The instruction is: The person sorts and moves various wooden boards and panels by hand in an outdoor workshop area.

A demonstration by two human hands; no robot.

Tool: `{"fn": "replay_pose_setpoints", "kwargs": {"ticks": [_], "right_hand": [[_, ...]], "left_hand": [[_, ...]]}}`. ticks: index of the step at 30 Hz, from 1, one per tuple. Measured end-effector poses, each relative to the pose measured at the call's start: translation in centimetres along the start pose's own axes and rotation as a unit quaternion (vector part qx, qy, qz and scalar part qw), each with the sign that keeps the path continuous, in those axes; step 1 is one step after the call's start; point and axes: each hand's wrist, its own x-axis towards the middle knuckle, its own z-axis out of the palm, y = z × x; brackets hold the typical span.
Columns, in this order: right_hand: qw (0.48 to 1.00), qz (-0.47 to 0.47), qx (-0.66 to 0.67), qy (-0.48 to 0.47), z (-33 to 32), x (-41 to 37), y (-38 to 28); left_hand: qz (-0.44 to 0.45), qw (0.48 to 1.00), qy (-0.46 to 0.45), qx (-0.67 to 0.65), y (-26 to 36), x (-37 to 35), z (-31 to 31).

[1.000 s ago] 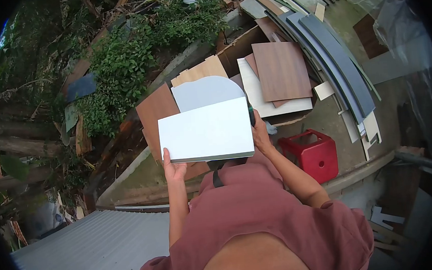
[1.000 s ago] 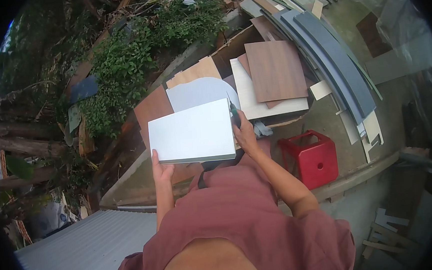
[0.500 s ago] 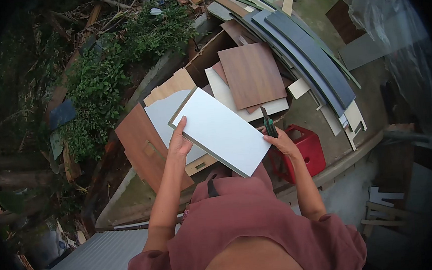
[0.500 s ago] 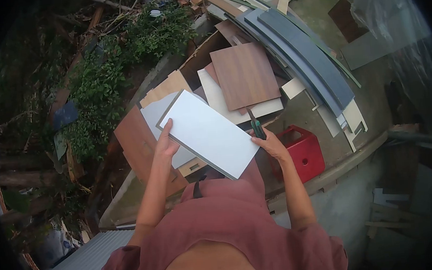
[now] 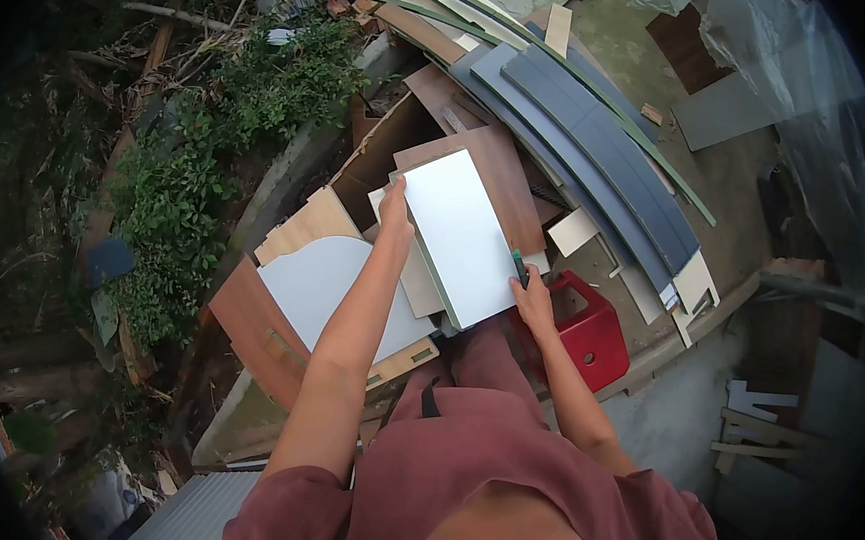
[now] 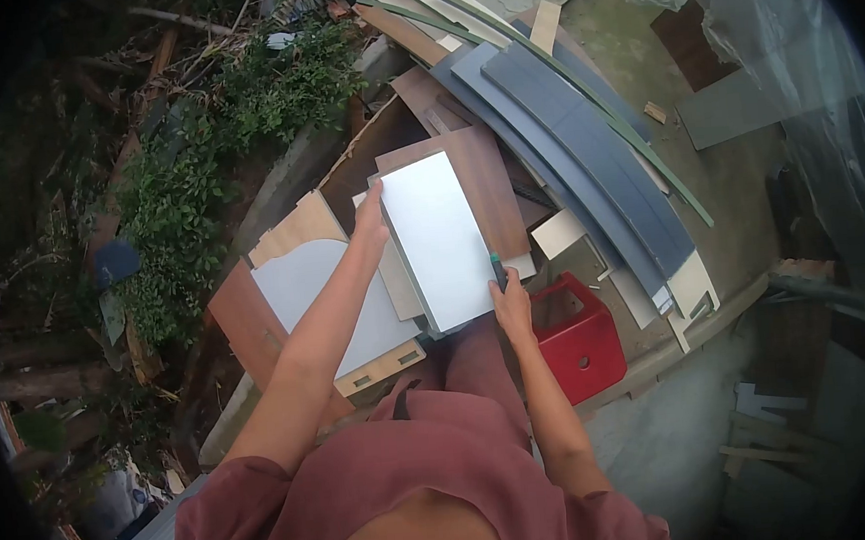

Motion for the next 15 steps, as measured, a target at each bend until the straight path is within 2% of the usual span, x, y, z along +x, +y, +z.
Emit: {"fn": "replay_pose_setpoints", "kwargs": {"ticks": [5, 8, 10, 11, 12, 13, 15], "right_hand": [[0.999, 0.02, -0.025, 0.004, -1.2, 5.7, -1.3], [0.999, 0.022, -0.032, 0.013, -1.7, 7.9, -1.5], [0.998, 0.017, -0.059, 0.024, -1.8, 8.6, -1.3], [0.996, -0.005, -0.075, 0.04, -1.7, 8.8, -0.7], [0.994, -0.029, -0.089, 0.056, -1.5, 8.9, 0.0], [0.992, -0.033, -0.111, 0.05, -1.7, 8.9, 0.1], [0.989, -0.037, -0.139, 0.032, -1.8, 8.6, -0.3]], "left_hand": [[0.053, 0.995, 0.078, 0.033, -1.4, 4.6, 3.5], [0.043, 0.995, -0.018, -0.083, -1.8, 5.1, 4.2], [0.068, 0.996, -0.019, -0.06, -0.4, 1.3, 5.6], [0.117, 0.991, -0.046, -0.043, -2.1, 2.2, 4.7], [0.112, 0.993, -0.021, -0.001, -0.6, -1.2, 5.8], [0.132, 0.991, -0.019, 0.024, -2.0, -0.9, 5.5], [0.16, 0.984, -0.033, 0.065, -0.7, -5.7, 5.1]]}}
